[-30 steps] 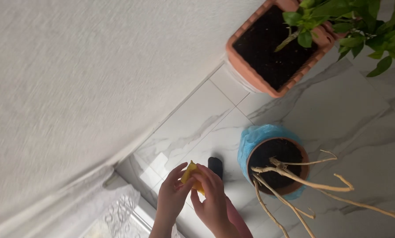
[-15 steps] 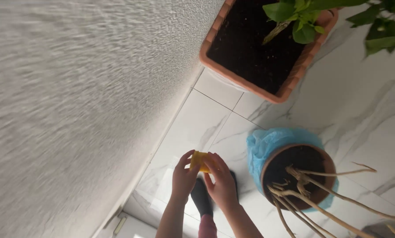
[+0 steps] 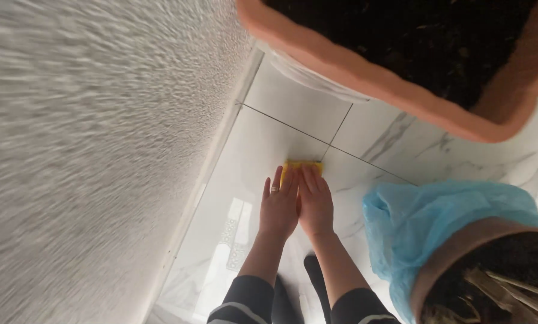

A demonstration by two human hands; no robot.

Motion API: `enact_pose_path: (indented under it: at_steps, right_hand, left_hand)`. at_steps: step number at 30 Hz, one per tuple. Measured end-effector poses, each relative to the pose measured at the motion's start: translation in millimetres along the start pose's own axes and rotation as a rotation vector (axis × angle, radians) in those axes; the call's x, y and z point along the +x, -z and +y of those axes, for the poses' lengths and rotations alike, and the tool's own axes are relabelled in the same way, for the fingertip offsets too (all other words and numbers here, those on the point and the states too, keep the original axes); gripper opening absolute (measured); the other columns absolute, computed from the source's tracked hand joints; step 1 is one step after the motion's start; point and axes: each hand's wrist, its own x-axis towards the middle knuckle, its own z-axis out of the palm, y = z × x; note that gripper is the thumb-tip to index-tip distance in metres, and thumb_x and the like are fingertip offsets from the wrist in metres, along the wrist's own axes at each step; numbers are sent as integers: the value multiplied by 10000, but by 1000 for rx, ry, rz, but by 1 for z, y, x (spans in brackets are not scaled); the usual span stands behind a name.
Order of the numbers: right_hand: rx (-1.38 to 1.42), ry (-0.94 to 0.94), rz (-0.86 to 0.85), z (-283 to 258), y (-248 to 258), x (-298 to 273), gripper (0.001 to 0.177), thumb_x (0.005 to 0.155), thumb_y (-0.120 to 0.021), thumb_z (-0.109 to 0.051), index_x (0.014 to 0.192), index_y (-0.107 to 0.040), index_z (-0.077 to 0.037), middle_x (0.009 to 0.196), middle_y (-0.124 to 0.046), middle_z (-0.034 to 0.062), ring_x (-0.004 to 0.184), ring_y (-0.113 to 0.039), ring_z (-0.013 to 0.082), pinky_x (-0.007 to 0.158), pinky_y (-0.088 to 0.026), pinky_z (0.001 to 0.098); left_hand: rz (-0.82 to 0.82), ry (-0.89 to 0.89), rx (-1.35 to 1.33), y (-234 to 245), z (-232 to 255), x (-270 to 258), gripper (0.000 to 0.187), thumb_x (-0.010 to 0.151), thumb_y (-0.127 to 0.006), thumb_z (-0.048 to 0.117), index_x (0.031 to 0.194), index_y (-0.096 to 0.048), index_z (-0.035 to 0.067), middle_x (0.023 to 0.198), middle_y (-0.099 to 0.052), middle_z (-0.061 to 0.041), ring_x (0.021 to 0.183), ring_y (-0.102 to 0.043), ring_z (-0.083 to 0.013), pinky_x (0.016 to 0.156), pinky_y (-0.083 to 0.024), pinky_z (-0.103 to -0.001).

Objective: The person wipes the floor around potted plants using a sponge and a cloth, then pours water from a blue cup into one of the plant pots.

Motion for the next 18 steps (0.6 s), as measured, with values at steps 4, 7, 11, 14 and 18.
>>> enact_pose_path:
  at_steps: [4,7,11,14,18]
  right_hand:
    - [-87,-28,-221,-4,-7,-15,675,920,-558,-188,1569,-410,-76,1664,-356,123,1530,-308,365,1219,-287,470]
    - [-158,-30,-288,-5,-12,14,671,986,-474,-227,1613,-290,-76,1737,-179,106,1578,-184,330,1254,-173,454]
    - [-142,70,-279,4,-36,138,635,1048,-453,-256,1630,-262,-93,1730,-188,73,1590,-147,302,1272,-149,477]
    - [-143,120,-338,15,-40,174,643,1060,-416,-329,1640,-236,-118,1734,-164,41,1597,-110,278,1281,-101,479]
    - [-177,46,-461,9,-13,100,748,999,-436,-381,1654,-179,-126,1745,-116,46,1591,-102,284,1266,-99,492]
  left_hand:
    - [46,-89,223,-35,-22,15,658,1033,-383,219,1646,-172,102,1734,-133,-59,1605,-27,-250,1291,-33,-470]
    - [58,-137,231,-23,-32,41,636,1029,-351,253,1624,-215,75,1724,-176,-68,1606,-51,-225,1301,-15,-448]
    - [93,-47,448,46,-61,124,642,1061,-273,265,1646,-138,39,1735,-118,-113,1609,-19,-277,1301,-44,-467]
    - [113,10,454,69,-62,148,676,1052,-278,283,1641,-101,2,1733,-79,-151,1606,6,-307,1301,-43,-463]
    - [30,-44,339,24,-41,98,745,989,-381,282,1629,-121,4,1722,-107,-160,1602,-24,-326,1289,-84,-463]
